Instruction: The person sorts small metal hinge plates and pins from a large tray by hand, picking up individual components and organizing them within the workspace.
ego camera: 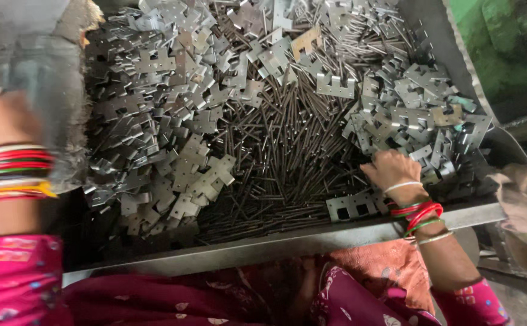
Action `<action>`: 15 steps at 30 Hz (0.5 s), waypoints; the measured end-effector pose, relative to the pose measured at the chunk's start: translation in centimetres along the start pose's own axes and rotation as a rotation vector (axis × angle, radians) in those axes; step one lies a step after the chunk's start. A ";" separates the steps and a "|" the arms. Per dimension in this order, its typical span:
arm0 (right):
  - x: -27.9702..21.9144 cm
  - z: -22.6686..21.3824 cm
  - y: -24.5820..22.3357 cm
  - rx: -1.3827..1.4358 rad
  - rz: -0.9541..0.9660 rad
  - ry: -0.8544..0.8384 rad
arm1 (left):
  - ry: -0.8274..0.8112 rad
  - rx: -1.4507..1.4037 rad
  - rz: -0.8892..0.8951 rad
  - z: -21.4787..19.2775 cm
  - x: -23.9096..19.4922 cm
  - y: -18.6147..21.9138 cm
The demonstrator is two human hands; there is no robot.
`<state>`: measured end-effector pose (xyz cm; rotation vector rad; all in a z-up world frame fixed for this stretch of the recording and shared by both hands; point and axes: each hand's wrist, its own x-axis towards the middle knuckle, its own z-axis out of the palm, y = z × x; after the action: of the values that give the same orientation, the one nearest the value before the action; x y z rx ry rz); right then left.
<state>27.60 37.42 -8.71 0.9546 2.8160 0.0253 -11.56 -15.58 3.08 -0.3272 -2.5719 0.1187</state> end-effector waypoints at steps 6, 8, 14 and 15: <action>-1.6 -1.5 0.6 0.559 -0.185 0.123 | -0.284 -0.330 0.413 -2.9 -6.8 15.3; -3.3 -3.4 0.7 0.966 -0.066 -0.013 | -0.594 -0.276 0.511 -1.8 -10.1 18.7; -6.3 -9.8 -2.2 2.249 0.291 0.069 | -0.466 -0.196 0.604 3.6 -15.8 21.5; -6.2 -10.0 -2.5 2.102 0.204 0.047 | -0.483 -0.200 0.591 3.7 -15.6 21.6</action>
<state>29.29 32.05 1.94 1.1699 1.6885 -3.0250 3.84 1.28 -11.15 -1.2647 -2.8707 0.1688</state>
